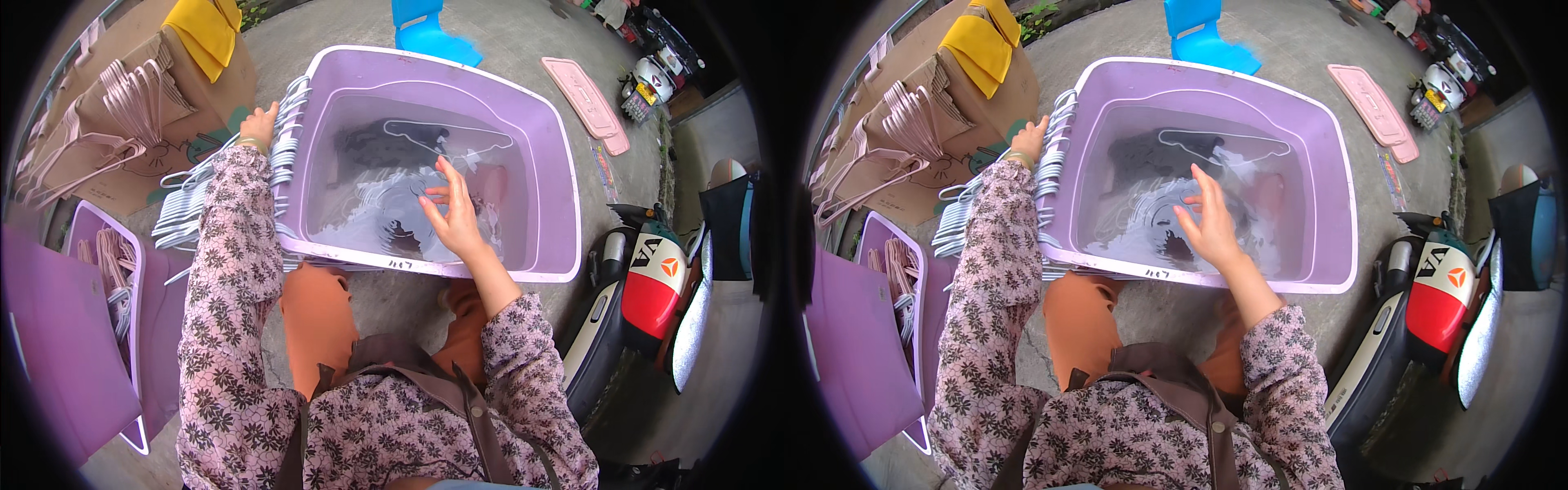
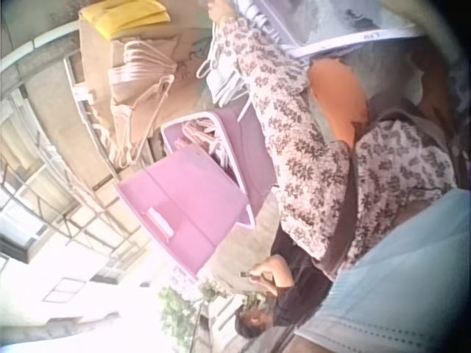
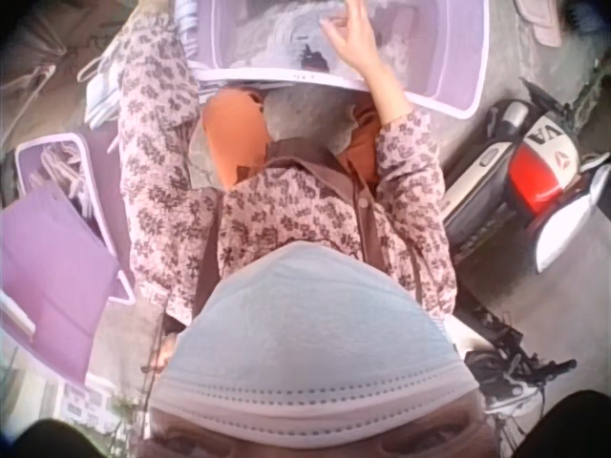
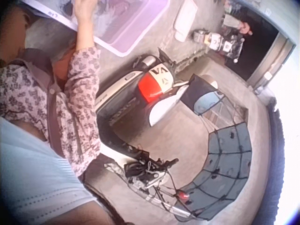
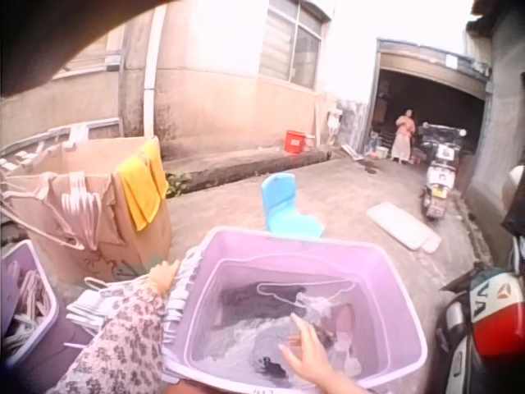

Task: The person cleans a stack of white clothes hangers by submerging them in a basin of water and wiping them with a brown cloth.

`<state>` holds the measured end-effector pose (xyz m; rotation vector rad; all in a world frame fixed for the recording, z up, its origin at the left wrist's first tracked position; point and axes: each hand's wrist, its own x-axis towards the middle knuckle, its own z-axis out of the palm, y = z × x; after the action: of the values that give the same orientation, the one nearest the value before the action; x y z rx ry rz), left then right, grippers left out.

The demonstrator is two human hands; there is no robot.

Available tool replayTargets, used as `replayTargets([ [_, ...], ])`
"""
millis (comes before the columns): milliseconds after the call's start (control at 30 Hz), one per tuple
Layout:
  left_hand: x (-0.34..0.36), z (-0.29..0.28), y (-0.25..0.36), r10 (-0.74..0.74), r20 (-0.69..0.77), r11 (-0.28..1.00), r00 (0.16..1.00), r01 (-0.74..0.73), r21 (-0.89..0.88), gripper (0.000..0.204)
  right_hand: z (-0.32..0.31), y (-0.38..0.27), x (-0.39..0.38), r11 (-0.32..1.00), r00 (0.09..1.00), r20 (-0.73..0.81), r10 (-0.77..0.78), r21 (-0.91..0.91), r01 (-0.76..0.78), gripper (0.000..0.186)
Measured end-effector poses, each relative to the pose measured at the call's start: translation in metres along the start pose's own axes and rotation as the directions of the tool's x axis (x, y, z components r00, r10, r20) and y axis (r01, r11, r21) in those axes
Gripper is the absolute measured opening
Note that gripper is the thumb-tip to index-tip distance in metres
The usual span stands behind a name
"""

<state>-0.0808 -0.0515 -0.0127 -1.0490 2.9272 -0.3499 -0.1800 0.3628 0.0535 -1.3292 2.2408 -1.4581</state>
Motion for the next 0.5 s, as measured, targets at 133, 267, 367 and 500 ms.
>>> replayTargets([
  [133,0.001,0.02,-0.009,0.068,-0.23,0.987,0.971,-0.032,0.157,0.056,-0.001,-0.004,-0.009,1.0,1.0,0.006,-0.017,-0.006,0.017,0.066],
  [267,-0.004,0.01,-0.007,0.068,-0.092,0.998,0.994,-0.069,-0.012,0.056,-0.002,-0.001,-0.016,1.0,1.0,0.008,0.017,-0.023,-0.017,0.064],
  [367,-0.015,-0.013,-0.019,0.084,0.077,0.988,0.993,-0.073,-0.136,0.051,0.007,-0.018,-0.023,0.993,0.997,0.011,0.076,0.09,-0.077,0.056],
  [500,-0.028,-0.02,-0.034,0.06,0.086,0.978,0.994,-0.042,-0.203,0.04,0.035,-0.047,-0.032,0.811,0.952,0.198,0.234,0.501,-0.303,0.035],
])
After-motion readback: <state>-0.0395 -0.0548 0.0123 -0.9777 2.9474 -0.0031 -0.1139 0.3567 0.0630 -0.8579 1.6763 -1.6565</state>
